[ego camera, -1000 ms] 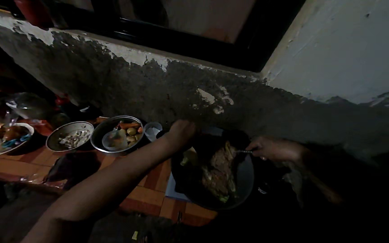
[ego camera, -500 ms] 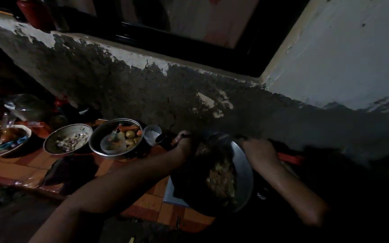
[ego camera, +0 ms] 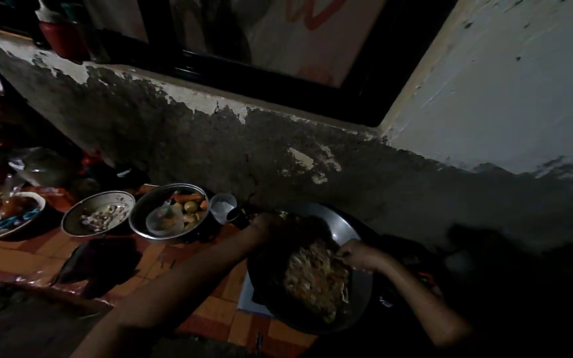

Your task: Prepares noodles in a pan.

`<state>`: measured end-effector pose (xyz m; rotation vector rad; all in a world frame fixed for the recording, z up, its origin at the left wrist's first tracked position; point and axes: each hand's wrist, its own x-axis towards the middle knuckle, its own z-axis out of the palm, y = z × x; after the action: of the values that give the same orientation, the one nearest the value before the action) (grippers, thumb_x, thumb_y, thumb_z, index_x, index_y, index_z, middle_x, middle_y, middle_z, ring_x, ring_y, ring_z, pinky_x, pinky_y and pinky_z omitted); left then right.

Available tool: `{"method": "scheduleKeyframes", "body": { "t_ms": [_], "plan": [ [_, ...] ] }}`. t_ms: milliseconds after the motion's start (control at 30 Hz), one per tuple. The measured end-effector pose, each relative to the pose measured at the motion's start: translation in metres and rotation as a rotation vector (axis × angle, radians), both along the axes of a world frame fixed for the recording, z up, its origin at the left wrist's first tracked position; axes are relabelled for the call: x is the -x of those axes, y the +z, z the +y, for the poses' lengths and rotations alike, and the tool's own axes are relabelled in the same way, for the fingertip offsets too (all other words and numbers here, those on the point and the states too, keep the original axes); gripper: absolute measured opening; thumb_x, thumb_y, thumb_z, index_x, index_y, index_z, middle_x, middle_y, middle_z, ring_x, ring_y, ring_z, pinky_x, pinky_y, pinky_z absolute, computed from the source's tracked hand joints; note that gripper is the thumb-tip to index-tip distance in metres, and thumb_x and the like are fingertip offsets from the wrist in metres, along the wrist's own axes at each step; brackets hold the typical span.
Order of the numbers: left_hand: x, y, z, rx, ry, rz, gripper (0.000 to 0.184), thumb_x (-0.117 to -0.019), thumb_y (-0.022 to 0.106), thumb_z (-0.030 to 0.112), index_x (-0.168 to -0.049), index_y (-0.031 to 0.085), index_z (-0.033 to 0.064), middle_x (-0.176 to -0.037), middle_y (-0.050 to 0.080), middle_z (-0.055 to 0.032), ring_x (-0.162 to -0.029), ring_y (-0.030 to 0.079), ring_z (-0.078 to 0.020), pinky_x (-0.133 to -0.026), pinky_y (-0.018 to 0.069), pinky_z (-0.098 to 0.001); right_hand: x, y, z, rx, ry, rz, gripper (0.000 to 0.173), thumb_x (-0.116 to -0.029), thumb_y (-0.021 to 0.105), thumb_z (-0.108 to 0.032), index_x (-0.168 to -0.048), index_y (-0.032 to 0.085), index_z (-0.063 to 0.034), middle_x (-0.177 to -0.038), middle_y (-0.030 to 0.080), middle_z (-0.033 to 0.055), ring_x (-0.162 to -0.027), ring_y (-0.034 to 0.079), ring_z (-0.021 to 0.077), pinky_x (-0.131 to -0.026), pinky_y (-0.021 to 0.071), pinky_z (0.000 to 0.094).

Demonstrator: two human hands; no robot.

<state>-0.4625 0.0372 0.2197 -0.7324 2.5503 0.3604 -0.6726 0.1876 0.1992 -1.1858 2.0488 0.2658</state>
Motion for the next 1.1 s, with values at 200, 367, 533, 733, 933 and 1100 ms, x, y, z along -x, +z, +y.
{"method": "scheduleKeyframes", "body": {
  "t_ms": [200,367,533,733,933,1100],
  "plan": [
    [-0.013,0.028,-0.006,0.018,0.019,0.096,0.037,-0.1076,0.052,0.023,-0.132,0.060,-0.0038,-0.128,0.062,-0.0280,-0.122,0.060,-0.0462,-0.099,0.0478,-0.0629,-0.002,0.081,0.004,-0.059,-0.056,0.046,0.033,-0.1101,0.049,-0.020,-0.139,0.058,-0.0094,-0.080,0.054,0.0046,-0.057,0.043,0.0087,-0.055,0.0413,0.0262],
    [-0.023,0.061,0.010,0.091,-0.055,0.129,0.027,-0.1067,0.056,0.021,-0.117,0.068,-0.0011,-0.114,0.068,-0.0228,-0.110,0.065,-0.0412,-0.092,0.0514,-0.0582,-0.008,0.128,-0.011,-0.053,-0.007,0.142,0.028,-0.1090,0.052,-0.018,-0.132,0.064,-0.0084,-0.073,0.056,0.0047,-0.054,0.046,0.0076,-0.053,0.0420,0.0237],
    [-0.028,0.086,0.028,0.157,-0.080,0.163,0.014,-0.1002,0.064,0.012,-0.108,0.071,0.0027,-0.103,0.070,-0.0185,-0.100,0.068,-0.0376,-0.086,0.0539,-0.0549,-0.036,0.146,-0.036,-0.043,0.110,0.312,0.023,-0.1069,0.055,-0.014,-0.120,0.070,-0.0030,-0.086,0.064,0.0116,-0.070,0.058,0.0182,-0.070,0.0504,0.0376],
    [-0.029,0.082,0.021,0.203,-0.073,0.073,0.028,-0.0971,0.070,0.023,-0.117,0.069,0.0029,-0.115,0.068,-0.0185,-0.111,0.065,-0.0380,-0.093,0.0538,-0.0556,-0.072,0.129,-0.036,0.027,0.214,0.479,0.020,-0.1033,0.059,-0.013,-0.112,0.072,-0.0013,-0.111,0.070,0.0228,-0.107,0.067,0.0415,-0.091,0.0517,0.0613],
    [-0.039,0.061,0.018,0.201,0.039,0.053,0.025,-0.0995,0.064,0.010,-0.122,0.067,-0.0004,-0.123,0.066,-0.0217,-0.119,0.062,-0.0427,-0.097,0.0519,-0.0583,-0.088,0.120,-0.017,0.230,0.217,0.577,0.023,-0.1022,0.057,-0.006,-0.118,0.073,-0.0078,-0.111,0.072,0.0197,-0.106,0.069,0.0407,-0.089,0.0534,0.0587],
    [-0.033,0.023,0.029,0.131,0.043,-0.049,0.037,-0.1024,0.055,0.010,-0.134,0.056,-0.0094,-0.138,0.055,-0.0310,-0.130,0.052,-0.0495,-0.103,0.0462,-0.0638,-0.069,0.087,-0.005,0.188,0.107,0.657,0.022,-0.1019,0.056,-0.003,-0.120,0.069,-0.0031,-0.114,0.070,0.0219,-0.108,0.068,0.0425,-0.089,0.0543,0.0577]
  ]
}}
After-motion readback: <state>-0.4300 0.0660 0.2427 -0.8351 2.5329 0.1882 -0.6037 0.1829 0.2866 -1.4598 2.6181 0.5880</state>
